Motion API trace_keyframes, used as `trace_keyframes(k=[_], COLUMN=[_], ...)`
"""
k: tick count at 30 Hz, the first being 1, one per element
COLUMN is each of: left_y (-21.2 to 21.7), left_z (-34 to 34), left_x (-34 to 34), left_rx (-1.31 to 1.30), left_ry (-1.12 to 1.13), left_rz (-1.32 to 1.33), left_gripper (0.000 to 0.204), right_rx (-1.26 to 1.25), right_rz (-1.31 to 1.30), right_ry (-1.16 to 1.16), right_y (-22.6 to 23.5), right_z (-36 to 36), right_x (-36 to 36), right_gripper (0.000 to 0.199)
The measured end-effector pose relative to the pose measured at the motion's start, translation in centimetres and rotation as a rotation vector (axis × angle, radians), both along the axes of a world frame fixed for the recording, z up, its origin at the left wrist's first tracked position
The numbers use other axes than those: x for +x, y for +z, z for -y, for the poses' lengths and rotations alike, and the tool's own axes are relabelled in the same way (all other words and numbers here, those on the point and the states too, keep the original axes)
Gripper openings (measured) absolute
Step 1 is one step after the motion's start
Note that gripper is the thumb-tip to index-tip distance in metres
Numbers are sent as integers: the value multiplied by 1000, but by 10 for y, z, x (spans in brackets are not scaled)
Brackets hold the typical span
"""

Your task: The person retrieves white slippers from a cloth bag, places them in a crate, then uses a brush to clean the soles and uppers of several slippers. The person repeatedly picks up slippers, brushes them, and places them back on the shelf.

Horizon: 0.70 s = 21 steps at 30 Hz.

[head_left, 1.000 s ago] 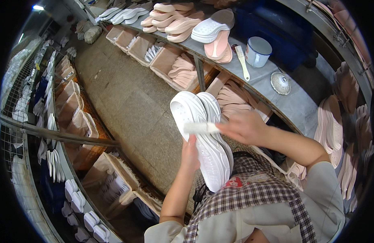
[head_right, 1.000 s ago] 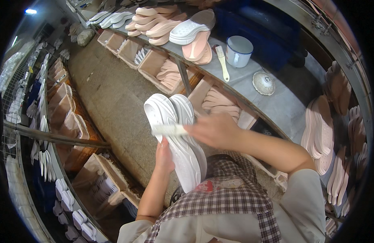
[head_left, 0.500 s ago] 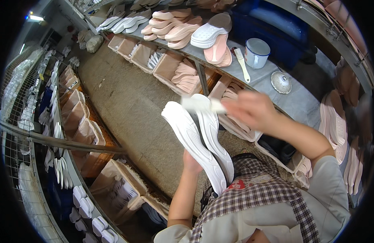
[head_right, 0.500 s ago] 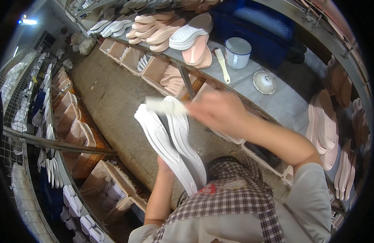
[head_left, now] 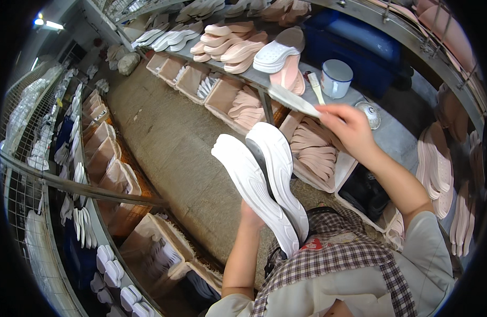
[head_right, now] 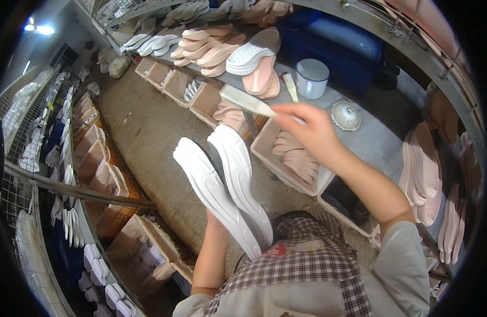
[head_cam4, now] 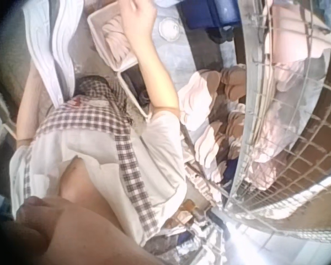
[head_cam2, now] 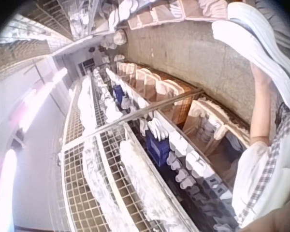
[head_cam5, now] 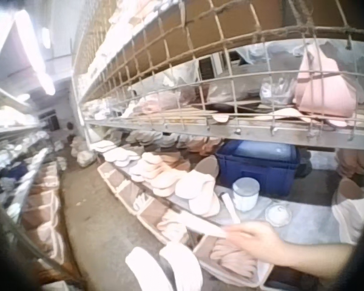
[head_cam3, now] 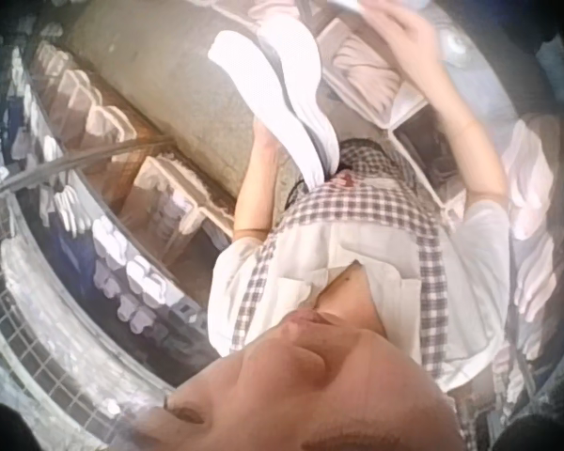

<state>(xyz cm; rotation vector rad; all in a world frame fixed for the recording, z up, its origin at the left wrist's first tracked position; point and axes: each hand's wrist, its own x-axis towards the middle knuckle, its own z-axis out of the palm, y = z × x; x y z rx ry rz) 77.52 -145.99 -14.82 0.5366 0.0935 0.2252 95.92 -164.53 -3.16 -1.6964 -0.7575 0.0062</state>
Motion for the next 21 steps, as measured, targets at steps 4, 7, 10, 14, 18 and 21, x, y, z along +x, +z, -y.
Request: trace_keyframes(k=[4, 7, 10, 14, 18, 21], left_y=[-11, -23, -27, -22, -18, -14], left_z=[-8, -15, -19, -28, -48, -62], left_x=[-3, 1, 6, 5, -3, -6], left_rx=[22, 93, 290, 419, 136, 50], left_ry=[21, -144, -118, 14, 69, 157], left_rz=[-10, 141, -33, -200, -52, 41], left_gripper=[50, 53, 59, 61, 53, 50], right_rx=[-133, -213, -418, 26, 222, 295], right_rz=[426, 666, 809, -114, -906, -970], right_ry=[159, 291, 110, -41, -284, -445], right_y=[-3, 4, 7, -9, -48, -78], right_z=[15, 5, -22, -27, 46, 76], right_x=[-47, -73, -61, -1, 18, 28], right_gripper=[32, 26, 23, 25, 11, 15])
